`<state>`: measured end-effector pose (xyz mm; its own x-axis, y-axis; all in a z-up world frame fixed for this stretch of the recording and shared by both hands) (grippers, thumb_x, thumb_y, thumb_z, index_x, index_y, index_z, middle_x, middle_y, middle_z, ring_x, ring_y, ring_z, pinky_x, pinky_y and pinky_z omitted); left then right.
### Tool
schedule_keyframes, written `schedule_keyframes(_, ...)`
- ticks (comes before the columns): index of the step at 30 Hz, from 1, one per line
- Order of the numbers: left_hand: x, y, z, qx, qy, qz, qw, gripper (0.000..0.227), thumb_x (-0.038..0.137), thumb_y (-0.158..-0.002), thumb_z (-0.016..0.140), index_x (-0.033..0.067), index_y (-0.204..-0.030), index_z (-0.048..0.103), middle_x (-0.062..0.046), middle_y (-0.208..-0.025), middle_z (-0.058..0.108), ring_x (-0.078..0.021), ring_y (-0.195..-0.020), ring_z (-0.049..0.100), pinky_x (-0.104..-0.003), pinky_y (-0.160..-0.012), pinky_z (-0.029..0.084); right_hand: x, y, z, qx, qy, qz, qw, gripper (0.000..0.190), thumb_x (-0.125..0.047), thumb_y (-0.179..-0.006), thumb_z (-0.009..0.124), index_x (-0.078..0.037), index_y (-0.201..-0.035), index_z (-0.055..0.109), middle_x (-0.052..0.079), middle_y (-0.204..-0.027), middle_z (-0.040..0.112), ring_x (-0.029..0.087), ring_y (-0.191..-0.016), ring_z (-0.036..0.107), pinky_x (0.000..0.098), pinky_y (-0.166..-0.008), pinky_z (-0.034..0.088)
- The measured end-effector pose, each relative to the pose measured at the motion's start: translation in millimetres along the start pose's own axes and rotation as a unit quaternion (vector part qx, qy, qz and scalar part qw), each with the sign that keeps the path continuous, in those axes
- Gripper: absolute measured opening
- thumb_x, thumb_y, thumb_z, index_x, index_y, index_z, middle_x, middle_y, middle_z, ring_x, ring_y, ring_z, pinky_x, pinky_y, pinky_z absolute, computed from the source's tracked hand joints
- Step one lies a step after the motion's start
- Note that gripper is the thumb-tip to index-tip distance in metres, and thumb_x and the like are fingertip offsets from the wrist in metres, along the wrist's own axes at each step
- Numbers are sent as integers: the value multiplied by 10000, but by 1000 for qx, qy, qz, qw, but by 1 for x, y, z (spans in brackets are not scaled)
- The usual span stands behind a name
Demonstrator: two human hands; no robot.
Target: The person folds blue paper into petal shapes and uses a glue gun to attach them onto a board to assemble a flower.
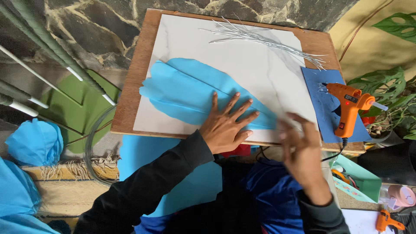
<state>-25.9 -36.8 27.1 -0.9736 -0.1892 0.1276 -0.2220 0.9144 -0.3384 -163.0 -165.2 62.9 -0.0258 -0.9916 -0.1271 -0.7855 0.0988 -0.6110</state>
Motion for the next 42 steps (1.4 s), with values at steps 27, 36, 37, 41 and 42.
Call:
schedule_keyframes(27,0,1,4,66,-54,1,996,654,630,-838,258,238,-1360,296,29,-1426,250,-275,-1339,176,-742,-944,119,55,-49,-1,-448,-18,318,835,267,-208,-871,408,-162,-871,671,-6,-672,715,127,-692,658,244,-659,442)
schedule_keyframes(36,-2,2,8,71,-65,-1,995,688,654,-835,243,230,-1376,266,56,-1438,201,-262,-1350,159,-736,-965,127,73,-42,9,-470,-35,322,821,377,-399,-823,532,-109,-723,750,24,-529,525,145,-510,472,261,-544,334)
schedule_keyframes(37,-2,1,9,70,-63,3,996,688,654,-835,243,230,-1376,266,56,-1438,201,-262,-1350,159,-736,-965,127,74,-41,8,-469,-34,326,820,377,-399,-823,532,-109,-723,750,24,-529,525,145,-510,472,261,-544,334)
schedule_keyframes(41,1,0,2,80,-39,-2,996,667,634,-816,298,215,-1330,371,48,-1412,278,-261,-1333,184,-736,-950,101,80,-41,8,-456,-44,293,839,389,-387,-830,528,-111,-688,763,39,-458,406,139,-461,340,271,-489,258)
schedule_keyframes(42,2,0,-2,91,-30,-6,995,653,621,-801,337,208,-1298,434,48,-1392,340,-255,-1320,235,-727,-937,117,82,-42,9,-451,-45,271,849,394,-377,-833,520,-112,-673,763,43,-440,386,142,-442,329,277,-477,245)
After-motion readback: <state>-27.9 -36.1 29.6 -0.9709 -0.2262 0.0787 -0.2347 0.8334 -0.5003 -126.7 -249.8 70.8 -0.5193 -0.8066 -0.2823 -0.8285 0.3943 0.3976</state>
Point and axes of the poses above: each hand's wrist, its own y-axis away from the middle knuckle, its own z-axis out of the palm, x = y × z, the point moved 3 cm from there along -y, towards the middle knuckle
